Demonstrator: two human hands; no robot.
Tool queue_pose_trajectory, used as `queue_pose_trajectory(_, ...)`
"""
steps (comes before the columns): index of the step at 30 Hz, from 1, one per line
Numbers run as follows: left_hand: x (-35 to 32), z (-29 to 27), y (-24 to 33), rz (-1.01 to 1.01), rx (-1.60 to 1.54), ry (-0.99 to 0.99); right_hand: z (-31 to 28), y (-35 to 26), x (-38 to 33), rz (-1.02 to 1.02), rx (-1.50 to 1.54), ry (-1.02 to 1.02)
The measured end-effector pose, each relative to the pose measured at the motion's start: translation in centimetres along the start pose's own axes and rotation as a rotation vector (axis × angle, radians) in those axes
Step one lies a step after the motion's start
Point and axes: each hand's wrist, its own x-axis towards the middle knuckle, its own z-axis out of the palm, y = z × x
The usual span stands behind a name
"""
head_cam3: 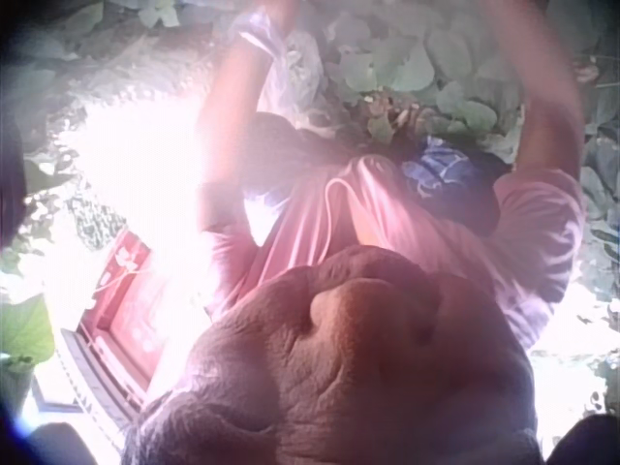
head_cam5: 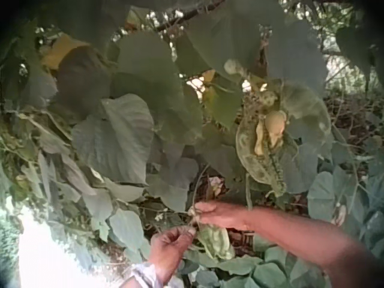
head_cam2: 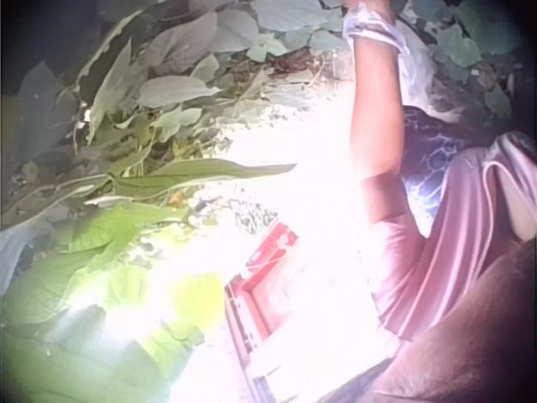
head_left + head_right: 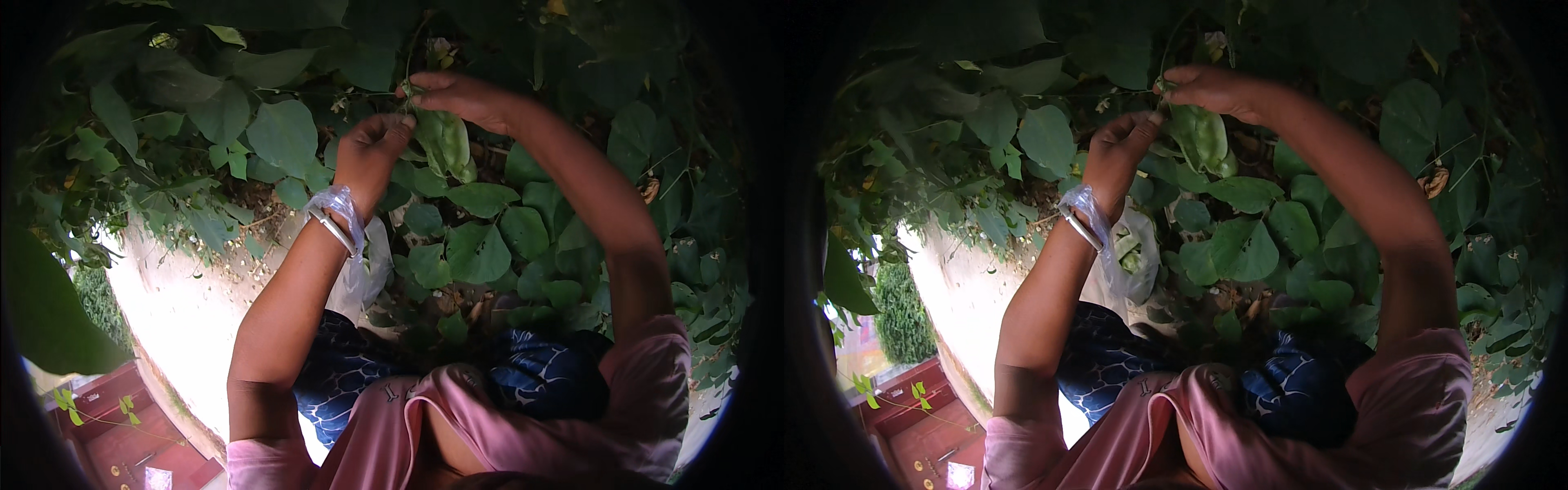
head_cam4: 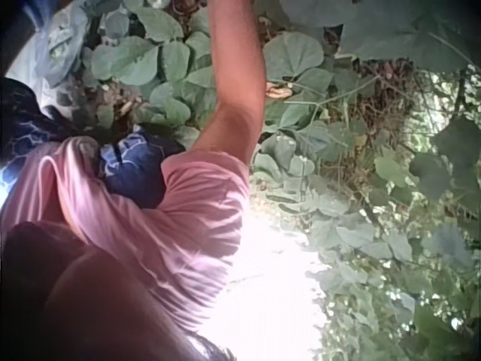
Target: The person reaches into a leafy vine plant, picks green pods by hand, and places them into a clear plastic bag held in the other hand. The person moves along the plant, repeatedly selecting and collecting pods throughout the clip.
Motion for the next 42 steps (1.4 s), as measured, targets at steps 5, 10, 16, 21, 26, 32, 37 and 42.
queue_pose_trajectory(5,0.7,0.5,-0.7,-0.014,0.000,-0.001,-0.9,0.4,-0.9,-0.003,0.072,-0.036)
queue_pose_trajectory(10,1.3,0.3,-0.7,-0.041,0.000,-0.026,-1.1,0.2,-1.2,-0.017,-0.036,-0.034)
queue_pose_trajectory(16,1.6,0.4,-1.3,-0.075,-0.033,-0.039,-0.7,0.1,-1.0,0.009,-0.052,0.024)
queue_pose_trajectory(21,1.6,0.9,-1.9,-0.039,-0.006,-0.067,-0.9,0.1,-0.9,0.035,-0.078,-0.017)
queue_pose_trajectory(26,1.2,1.3,-1.9,-0.052,0.003,-0.078,-0.5,-0.8,-1.2,0.114,-0.126,-0.014)
queue_pose_trajectory(32,0.8,1.3,-1.5,-0.054,-0.054,-0.060,-0.7,0.5,-1.1,0.013,-0.368,-0.023)
queue_pose_trajectory(37,1.0,1.3,-1.9,-0.016,-0.038,-0.094,-0.7,1.1,-1.3,-0.014,-0.487,0.060)
queue_pose_trajectory(42,1.2,1.1,-2.4,0.017,0.001,-0.139,-0.8,0.8,-1.7,-0.025,-0.498,0.058)
